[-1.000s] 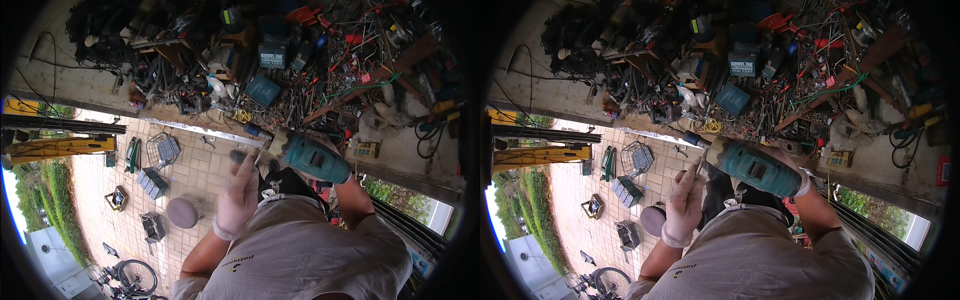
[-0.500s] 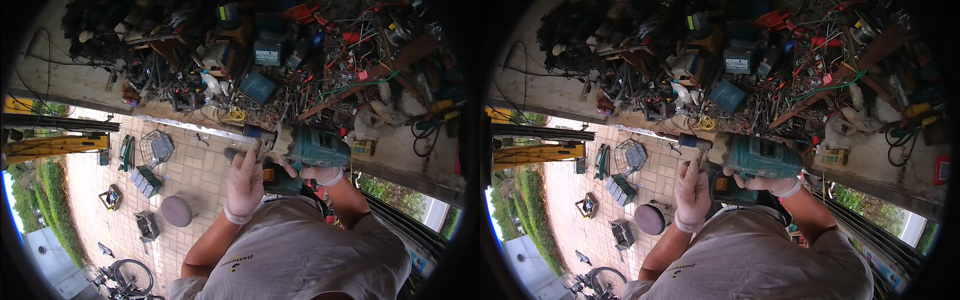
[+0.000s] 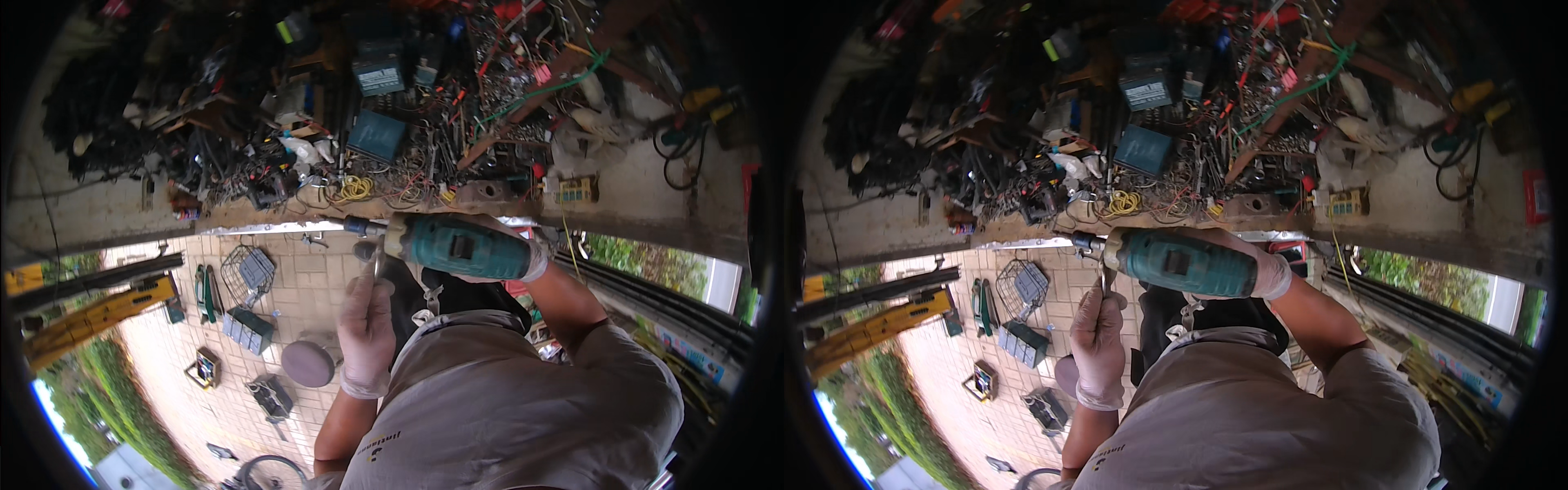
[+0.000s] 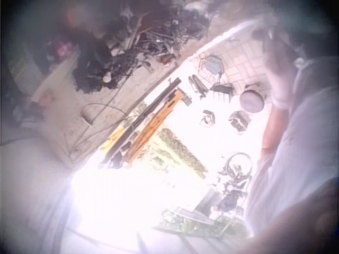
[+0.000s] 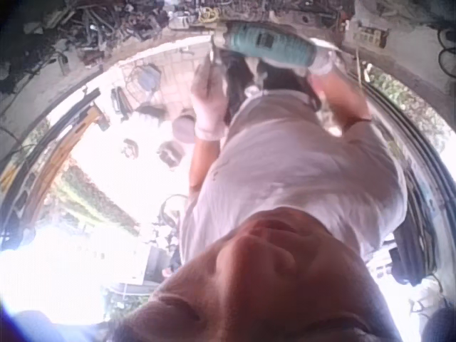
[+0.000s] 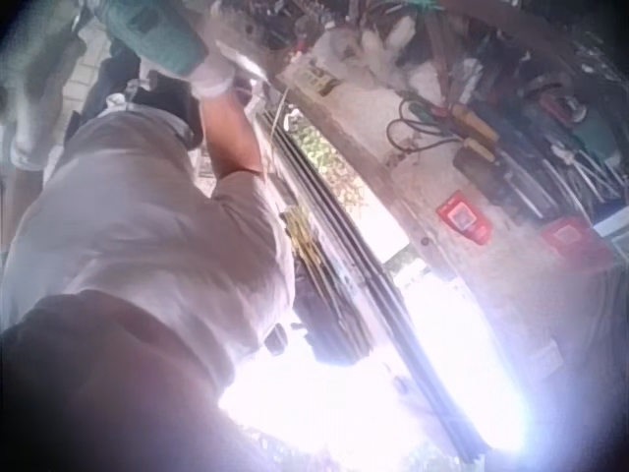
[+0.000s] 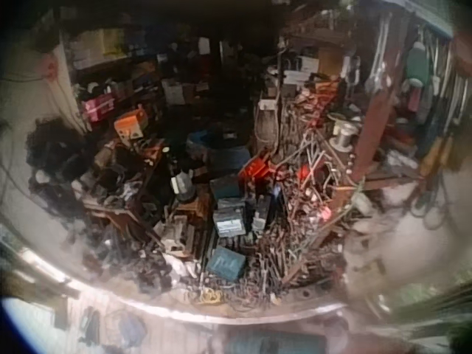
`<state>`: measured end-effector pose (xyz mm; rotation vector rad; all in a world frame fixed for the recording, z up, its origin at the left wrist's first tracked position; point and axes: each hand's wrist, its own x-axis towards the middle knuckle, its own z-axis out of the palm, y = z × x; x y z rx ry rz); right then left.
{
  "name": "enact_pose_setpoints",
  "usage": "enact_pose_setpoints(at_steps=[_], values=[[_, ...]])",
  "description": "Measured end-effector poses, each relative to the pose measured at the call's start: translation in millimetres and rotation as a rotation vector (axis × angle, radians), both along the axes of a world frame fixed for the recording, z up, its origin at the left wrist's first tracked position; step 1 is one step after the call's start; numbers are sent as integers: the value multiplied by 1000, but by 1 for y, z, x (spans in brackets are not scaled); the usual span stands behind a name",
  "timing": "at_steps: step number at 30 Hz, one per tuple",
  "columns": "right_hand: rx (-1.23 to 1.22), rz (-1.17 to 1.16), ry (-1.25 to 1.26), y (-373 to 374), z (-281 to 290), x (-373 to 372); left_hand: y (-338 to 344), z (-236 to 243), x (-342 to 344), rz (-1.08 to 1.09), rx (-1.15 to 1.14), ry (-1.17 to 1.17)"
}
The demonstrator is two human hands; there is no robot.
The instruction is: The person uses a cordless drill to remove screws from the floorboard of an electric scooter, then lifts the floorboard to expose the battery. They retrieve a battery tester, connect it to the battery terminals, and observe the gauge. After testing, they use the drill to reinstall screws and secure the floorboard back in place.
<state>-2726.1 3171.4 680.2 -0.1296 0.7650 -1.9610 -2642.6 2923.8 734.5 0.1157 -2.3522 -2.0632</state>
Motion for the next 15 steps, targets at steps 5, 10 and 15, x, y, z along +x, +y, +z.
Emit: enact_pose_setpoints(at_steps=[5, 10, 15], values=[[478, -350, 876, 15, -49, 32, -7, -45, -17, -113, 9, -425], [724, -655, 292, 18, -98, 96, -16, -147, -53, -415, -143, -467], [910, -655, -20, 27, -125, 115, -4, -300, -96, -385, -127, -676]])
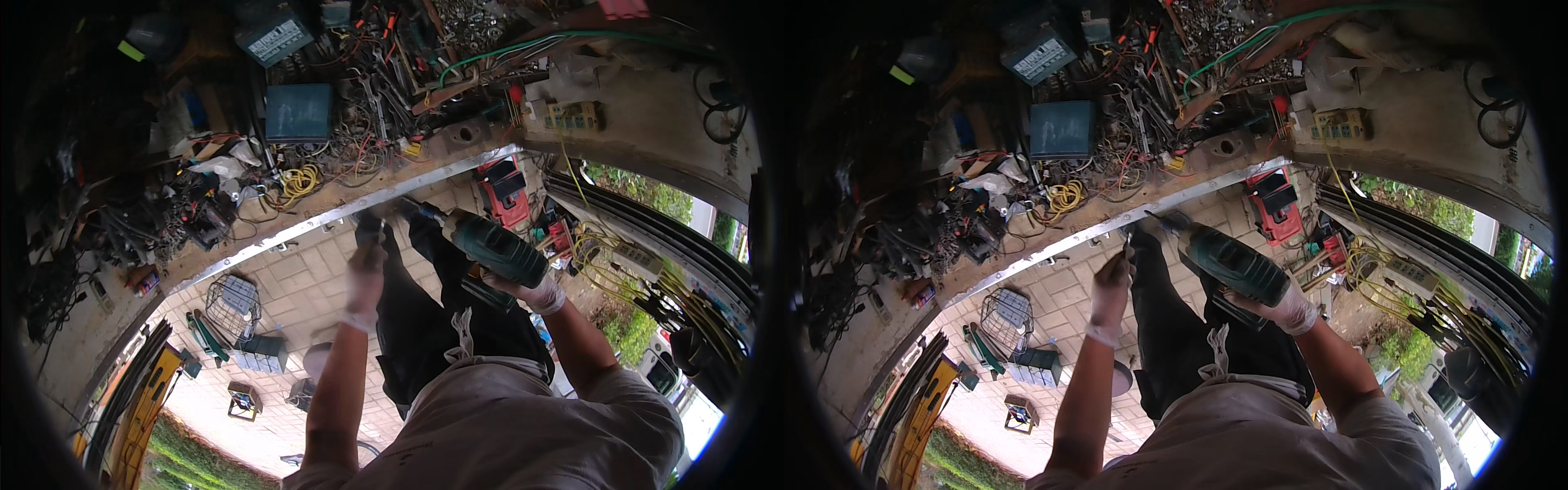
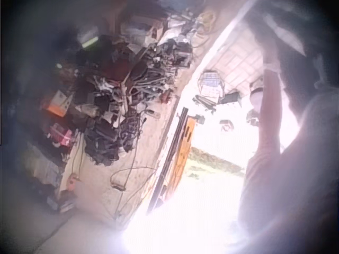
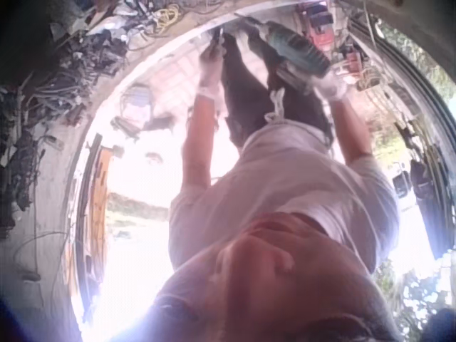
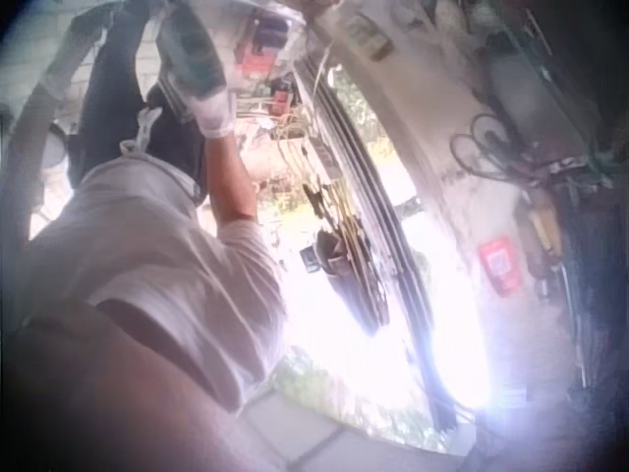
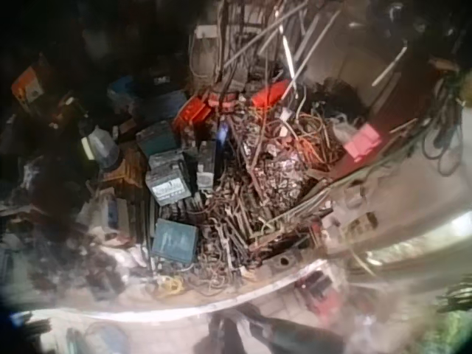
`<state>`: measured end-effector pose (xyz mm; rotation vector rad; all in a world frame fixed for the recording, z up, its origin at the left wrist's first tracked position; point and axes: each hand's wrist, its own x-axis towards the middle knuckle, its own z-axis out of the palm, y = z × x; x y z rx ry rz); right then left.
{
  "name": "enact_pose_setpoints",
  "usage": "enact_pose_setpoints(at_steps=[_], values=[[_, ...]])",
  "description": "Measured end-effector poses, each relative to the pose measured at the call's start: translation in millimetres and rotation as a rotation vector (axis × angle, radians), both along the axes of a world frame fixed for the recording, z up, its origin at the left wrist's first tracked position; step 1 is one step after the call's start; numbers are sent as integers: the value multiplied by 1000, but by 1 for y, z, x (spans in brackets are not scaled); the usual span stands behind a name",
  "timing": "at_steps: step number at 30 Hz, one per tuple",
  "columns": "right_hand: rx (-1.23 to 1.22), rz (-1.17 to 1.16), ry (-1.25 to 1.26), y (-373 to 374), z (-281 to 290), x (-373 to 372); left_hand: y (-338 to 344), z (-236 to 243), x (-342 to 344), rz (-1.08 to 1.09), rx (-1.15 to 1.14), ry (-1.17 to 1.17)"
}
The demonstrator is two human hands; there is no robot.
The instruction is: The person uses a cordless drill to remove screws from the floorboard of an electric scooter, then lifts the floorboard to expose the battery. They retrieve a battery tester, connect it to the battery terminals, and observe the gauge. After testing, they use the drill to reinstall screws and secure the floorboard back in place.
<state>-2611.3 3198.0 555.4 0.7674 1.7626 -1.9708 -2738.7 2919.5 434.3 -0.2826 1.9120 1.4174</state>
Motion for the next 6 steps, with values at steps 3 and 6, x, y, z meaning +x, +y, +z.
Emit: enact_pose_setpoints(at_steps=[3, 6], values=[[-90, -217, -222, -12, -30, 4, 18, -95, -42, 28, -92, -85], [-29, -205, -85, -24, -44, 10, 49, -172, -77, 104, -5, -110]])
